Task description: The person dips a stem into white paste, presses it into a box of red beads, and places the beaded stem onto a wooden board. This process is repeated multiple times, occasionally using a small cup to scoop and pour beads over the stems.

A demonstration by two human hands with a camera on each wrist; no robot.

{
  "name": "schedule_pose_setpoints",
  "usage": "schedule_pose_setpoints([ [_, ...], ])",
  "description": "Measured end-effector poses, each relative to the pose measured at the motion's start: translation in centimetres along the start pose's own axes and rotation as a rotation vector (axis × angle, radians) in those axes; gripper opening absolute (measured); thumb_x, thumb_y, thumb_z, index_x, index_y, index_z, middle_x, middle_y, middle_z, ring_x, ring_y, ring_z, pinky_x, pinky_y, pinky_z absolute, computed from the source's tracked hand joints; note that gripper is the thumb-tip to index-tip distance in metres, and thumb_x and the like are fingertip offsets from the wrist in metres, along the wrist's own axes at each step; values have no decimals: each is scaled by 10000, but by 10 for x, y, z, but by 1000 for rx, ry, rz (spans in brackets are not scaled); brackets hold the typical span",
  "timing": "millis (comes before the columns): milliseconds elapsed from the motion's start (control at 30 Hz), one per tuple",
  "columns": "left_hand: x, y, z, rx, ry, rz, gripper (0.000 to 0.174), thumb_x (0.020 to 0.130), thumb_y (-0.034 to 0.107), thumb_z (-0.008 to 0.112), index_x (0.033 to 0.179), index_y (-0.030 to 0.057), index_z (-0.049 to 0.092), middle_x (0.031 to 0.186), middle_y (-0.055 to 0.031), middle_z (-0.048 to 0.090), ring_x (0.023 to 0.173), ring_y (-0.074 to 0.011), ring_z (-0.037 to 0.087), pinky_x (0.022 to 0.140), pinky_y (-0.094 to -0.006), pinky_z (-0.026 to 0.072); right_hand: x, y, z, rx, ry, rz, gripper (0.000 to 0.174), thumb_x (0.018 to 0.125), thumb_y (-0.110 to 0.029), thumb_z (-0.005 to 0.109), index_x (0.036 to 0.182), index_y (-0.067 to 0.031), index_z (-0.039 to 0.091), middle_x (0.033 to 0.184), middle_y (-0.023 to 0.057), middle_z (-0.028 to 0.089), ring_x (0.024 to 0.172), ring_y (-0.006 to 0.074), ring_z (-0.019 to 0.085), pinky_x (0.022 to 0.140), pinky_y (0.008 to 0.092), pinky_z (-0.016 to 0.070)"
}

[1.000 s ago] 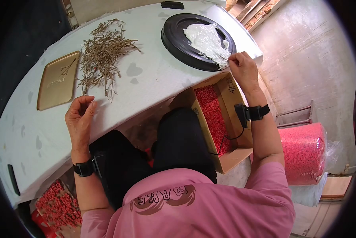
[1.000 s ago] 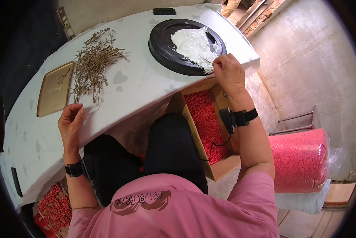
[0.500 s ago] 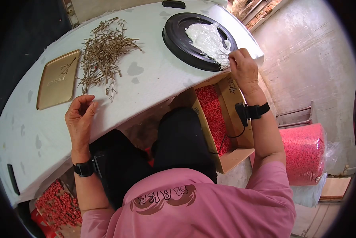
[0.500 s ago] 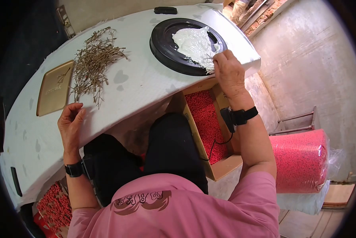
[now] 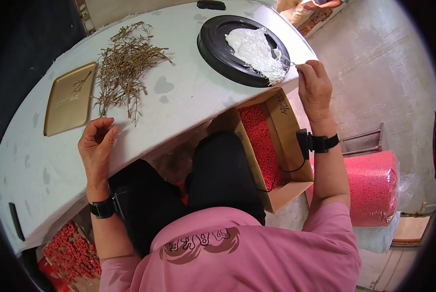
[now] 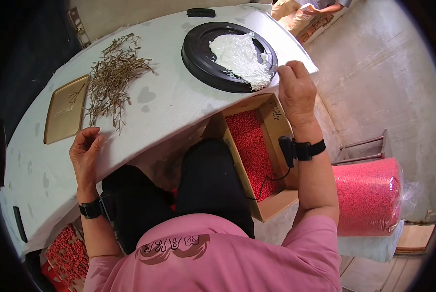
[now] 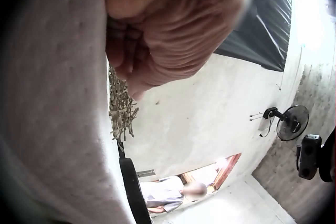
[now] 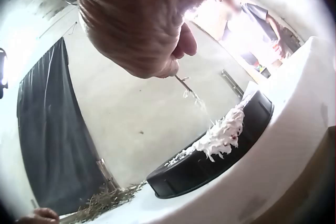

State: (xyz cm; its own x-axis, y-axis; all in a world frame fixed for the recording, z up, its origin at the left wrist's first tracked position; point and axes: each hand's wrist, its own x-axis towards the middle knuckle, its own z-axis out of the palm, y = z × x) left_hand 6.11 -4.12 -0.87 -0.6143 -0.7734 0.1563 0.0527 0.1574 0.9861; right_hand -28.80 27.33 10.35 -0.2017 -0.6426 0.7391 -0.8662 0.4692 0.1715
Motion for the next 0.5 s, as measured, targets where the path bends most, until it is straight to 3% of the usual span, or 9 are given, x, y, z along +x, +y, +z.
schedule_pose_setpoints([
  [233,0,-1,-2,2,-11,13,206,868,16,715,1069,33,675,936,24,629,865,-57,566,806,-201,451,-11,-10,18,-66,-234,-344,157,735,-38,608,891,-56,603,942,90,577,884,260,619,755,351,526],
  [500,-1,2,-1,5,-17,3,199,867,15,714,1062,32,673,929,26,629,859,-56,564,803,-198,448,-32,-10,-4,-46,-253,-343,146,761,-33,628,905,-52,626,957,97,604,891,262,635,748,350,528],
])
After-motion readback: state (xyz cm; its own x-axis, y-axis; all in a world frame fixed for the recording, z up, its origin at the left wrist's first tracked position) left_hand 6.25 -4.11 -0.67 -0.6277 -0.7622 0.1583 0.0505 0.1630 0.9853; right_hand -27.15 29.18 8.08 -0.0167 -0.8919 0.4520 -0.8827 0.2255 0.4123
